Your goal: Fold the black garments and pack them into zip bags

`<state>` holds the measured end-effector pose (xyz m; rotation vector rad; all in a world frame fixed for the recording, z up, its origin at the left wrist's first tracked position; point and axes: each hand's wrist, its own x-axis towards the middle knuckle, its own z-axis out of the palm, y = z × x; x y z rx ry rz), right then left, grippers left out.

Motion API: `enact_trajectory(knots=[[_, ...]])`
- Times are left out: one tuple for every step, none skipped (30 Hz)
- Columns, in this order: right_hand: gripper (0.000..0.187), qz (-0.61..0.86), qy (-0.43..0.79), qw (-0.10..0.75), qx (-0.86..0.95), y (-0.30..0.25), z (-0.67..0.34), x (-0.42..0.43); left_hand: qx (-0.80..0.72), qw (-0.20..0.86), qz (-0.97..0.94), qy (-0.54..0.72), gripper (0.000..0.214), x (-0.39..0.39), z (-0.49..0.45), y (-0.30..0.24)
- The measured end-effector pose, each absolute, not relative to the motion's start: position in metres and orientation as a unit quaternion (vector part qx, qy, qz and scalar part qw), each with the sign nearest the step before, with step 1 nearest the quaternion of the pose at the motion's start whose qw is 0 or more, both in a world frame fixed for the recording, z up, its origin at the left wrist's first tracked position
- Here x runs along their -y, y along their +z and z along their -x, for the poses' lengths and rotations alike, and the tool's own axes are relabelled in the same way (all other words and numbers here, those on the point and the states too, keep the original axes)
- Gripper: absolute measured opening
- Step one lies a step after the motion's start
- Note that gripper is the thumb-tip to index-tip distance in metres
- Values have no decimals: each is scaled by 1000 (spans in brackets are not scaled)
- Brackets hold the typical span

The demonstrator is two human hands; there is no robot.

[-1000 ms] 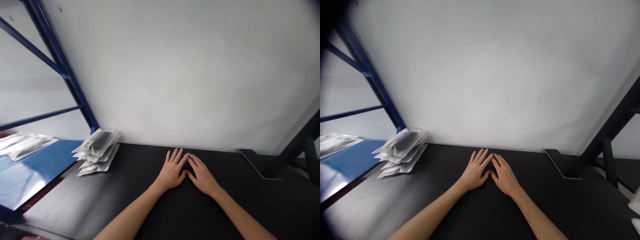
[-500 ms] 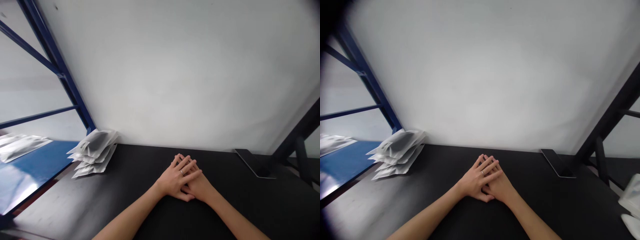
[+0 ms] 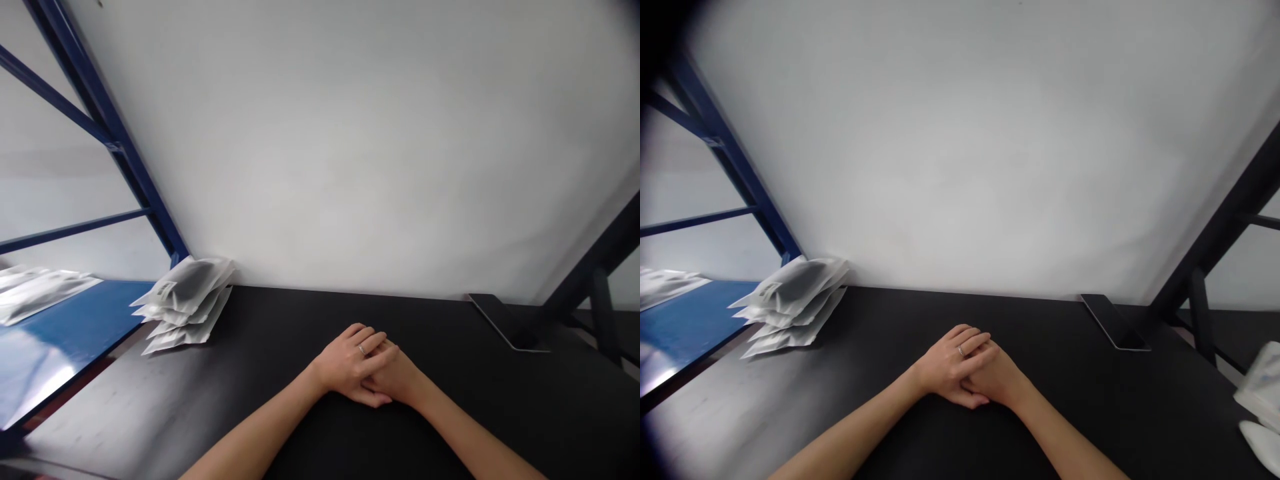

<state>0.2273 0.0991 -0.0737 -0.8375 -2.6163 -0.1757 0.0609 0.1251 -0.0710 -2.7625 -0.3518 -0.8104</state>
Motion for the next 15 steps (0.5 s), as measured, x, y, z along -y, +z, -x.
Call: enact_trajectory(knots=[[42, 282, -64, 190, 938, -75, -228, -100, 120, 119, 946, -279, 84, -125, -61, -72], [40, 273, -67, 188, 941, -77, -229, -102, 120, 117, 945, -280, 84, -125, -61, -72], [38, 267, -69, 186, 943, -80, -230, -103, 120, 114, 945, -282, 83, -126, -61, -72], [36, 265, -71, 184, 944, -82, -232, -105, 119, 111, 945, -285, 83, -125, -61, -72], [34, 264, -73, 181, 944, -85, -233, -106, 118, 107, 944, -288, 81, -125, -62, -72], [31, 266, -75, 179, 944, -88, -235, -107, 118, 103, 944, -291, 80, -125, -62, -71], [28, 267, -76, 177, 944, -91, -236, -108, 119, 99, 944, -292, 79, -125, -62, -71], [25, 270, -76, 175, 944, -93, -238, -109, 121, 97, 944, -292, 78, -124, -62, -70], [23, 272, -75, 174, 943, -95, -239, -110, 124, 95, 944, -291, 78, -124, -62, -69], [21, 274, -74, 174, 943, -96, -240, -110, 126, 93, 944, -289, 78, -124, -61, -69], [20, 276, -73, 176, 942, -98, -241, -111, 128, 91, 945, -287, 79, -125, -61, -69], [20, 277, -72, 179, 941, -99, -241, -111, 130, 90, 945, -286, 79, -125, -61, -69], [20, 279, -72, 183, 940, -100, -241, -111, 132, 89, 945, -285, 80, -126, -60, -69], [20, 281, -71, 189, 938, -101, -241, -111, 134, 87, 945, -285, 81, -126, -60, -70], [21, 283, -71, 195, 936, -101, -240, -112, 136, 87, 944, -287, 81, -127, -60, -71]])
